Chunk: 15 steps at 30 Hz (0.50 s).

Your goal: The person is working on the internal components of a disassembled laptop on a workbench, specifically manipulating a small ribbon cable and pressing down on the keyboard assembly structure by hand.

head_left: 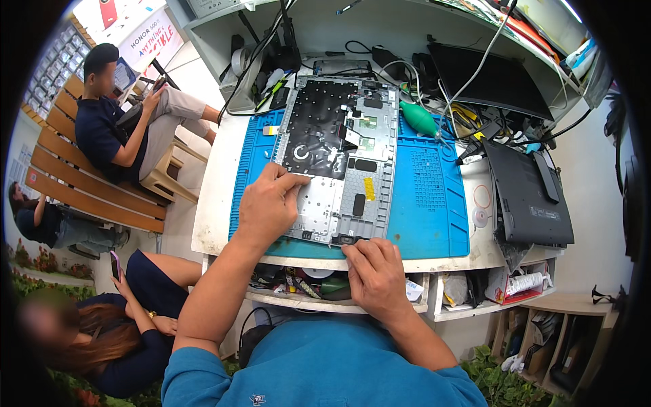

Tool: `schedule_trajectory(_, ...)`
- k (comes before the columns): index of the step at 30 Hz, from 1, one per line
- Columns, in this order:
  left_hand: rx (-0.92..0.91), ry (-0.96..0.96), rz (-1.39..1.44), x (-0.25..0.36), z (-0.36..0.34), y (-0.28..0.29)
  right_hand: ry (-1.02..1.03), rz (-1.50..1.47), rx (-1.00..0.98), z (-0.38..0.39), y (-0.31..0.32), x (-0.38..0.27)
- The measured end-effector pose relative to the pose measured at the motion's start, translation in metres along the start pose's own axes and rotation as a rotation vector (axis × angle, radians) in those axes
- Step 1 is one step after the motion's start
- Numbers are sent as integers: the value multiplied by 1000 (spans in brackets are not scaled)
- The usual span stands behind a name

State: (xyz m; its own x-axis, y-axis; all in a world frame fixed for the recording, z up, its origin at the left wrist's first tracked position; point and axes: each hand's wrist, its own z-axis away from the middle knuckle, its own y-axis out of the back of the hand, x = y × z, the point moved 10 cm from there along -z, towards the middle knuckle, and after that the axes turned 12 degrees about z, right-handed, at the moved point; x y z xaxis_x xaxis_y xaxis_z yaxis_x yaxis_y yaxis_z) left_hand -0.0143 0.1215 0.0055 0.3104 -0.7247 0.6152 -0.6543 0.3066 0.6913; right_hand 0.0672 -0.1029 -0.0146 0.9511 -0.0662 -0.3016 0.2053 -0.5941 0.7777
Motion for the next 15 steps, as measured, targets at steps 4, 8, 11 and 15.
schedule_trajectory(4,5,-13,-22,2,0,-1,4,4,-1,-1,1,0)
schedule_trajectory(8,25,-33,-54,5,3,-2,3,0,1,-1,1,-1)
schedule_trajectory(11,26,-23,-64,4,2,-3,5,5,1,-2,1,-1)
schedule_trajectory(15,31,-26,-63,3,2,-4,7,9,-3,-2,1,-2)
